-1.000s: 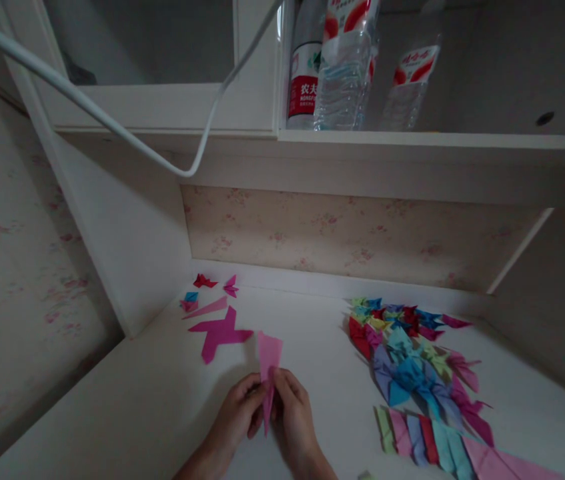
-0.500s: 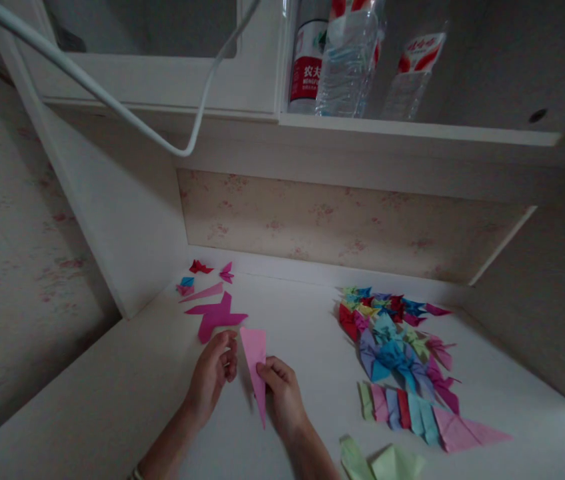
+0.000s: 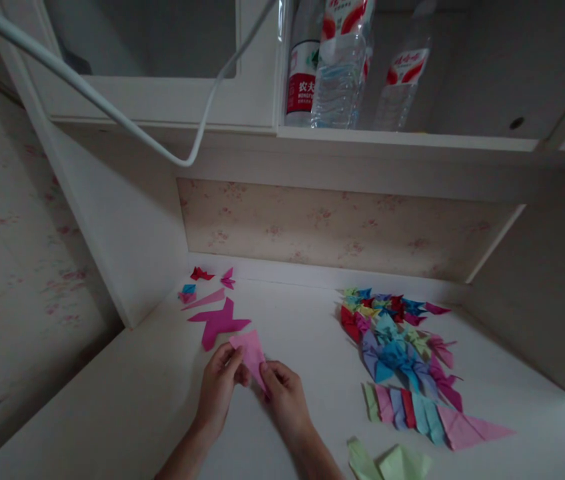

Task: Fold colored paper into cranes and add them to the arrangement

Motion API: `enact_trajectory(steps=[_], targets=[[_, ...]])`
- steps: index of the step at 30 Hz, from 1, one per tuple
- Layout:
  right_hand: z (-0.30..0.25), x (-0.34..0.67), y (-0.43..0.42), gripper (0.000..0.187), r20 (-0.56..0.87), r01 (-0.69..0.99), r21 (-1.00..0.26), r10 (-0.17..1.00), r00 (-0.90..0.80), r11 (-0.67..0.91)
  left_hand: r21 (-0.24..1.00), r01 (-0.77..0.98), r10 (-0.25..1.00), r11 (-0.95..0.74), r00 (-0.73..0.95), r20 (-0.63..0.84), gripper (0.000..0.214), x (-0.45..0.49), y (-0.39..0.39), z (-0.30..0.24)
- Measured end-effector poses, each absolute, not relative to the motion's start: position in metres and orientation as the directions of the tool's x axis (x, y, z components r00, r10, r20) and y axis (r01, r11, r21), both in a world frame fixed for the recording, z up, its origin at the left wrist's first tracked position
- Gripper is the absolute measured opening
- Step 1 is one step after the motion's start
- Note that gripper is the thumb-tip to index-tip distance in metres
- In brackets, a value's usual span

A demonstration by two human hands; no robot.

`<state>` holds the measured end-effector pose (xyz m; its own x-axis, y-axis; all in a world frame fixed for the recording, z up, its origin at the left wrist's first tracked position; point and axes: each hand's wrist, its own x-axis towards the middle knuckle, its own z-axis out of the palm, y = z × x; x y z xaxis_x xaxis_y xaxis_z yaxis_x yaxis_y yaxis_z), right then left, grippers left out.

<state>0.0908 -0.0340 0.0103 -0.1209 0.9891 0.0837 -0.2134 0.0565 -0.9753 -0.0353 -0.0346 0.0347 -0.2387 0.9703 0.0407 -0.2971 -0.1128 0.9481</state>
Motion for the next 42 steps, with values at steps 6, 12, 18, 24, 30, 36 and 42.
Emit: enact_trajectory(steps=[6, 12, 18, 24, 30, 36, 42], targets=[[0.004, 0.092, -0.034, 0.045, 0.049, -0.135, -0.99, 0.994, -0.096, 0.036, 0.92, -0.391, 0.992, -0.02, -0.119, -0.029, 0.023, -0.032, -0.033, 0.031], [0.007, 0.095, -0.038, 0.047, 0.009, -0.141, -0.99, 0.998, -0.056, 0.001, 0.874, -0.485, 0.995, 0.009, -0.082, -0.056, 0.02, -0.026, -0.035, 0.032], [0.049, 0.097, -0.057, 0.045, 0.081, 0.185, -0.978, 0.993, -0.081, 0.095, 0.829, -0.557, 0.995, 0.053, -0.04, -0.09, 0.026, -0.027, -0.04, 0.042], [0.098, 0.138, -0.072, 0.039, 0.181, 0.468, -0.848, 0.966, -0.187, 0.25, 0.913, -0.402, 0.995, 0.068, 0.089, -0.035, 0.02, -0.026, -0.048, 0.048], [0.084, 0.211, -0.089, 0.019, 0.044, 0.389, -0.917, 0.991, -0.125, 0.09, 0.997, 0.078, 0.905, -0.003, 0.423, -0.03, 0.021, -0.01, -0.056, 0.036], [0.064, 0.27, -0.102, 0.026, 0.022, 0.208, -0.978, 0.997, 0.072, 0.007, 0.887, 0.388, 0.804, -0.25, 0.594, -0.033, 0.021, 0.031, -0.066, 0.066], [0.061, 0.329, -0.134, 0.044, 0.093, 0.059, -0.995, 0.906, 0.414, 0.076, 0.821, 0.396, 0.754, -0.413, 0.654, 0.063, 0.031, 0.088, -0.056, 0.108]])
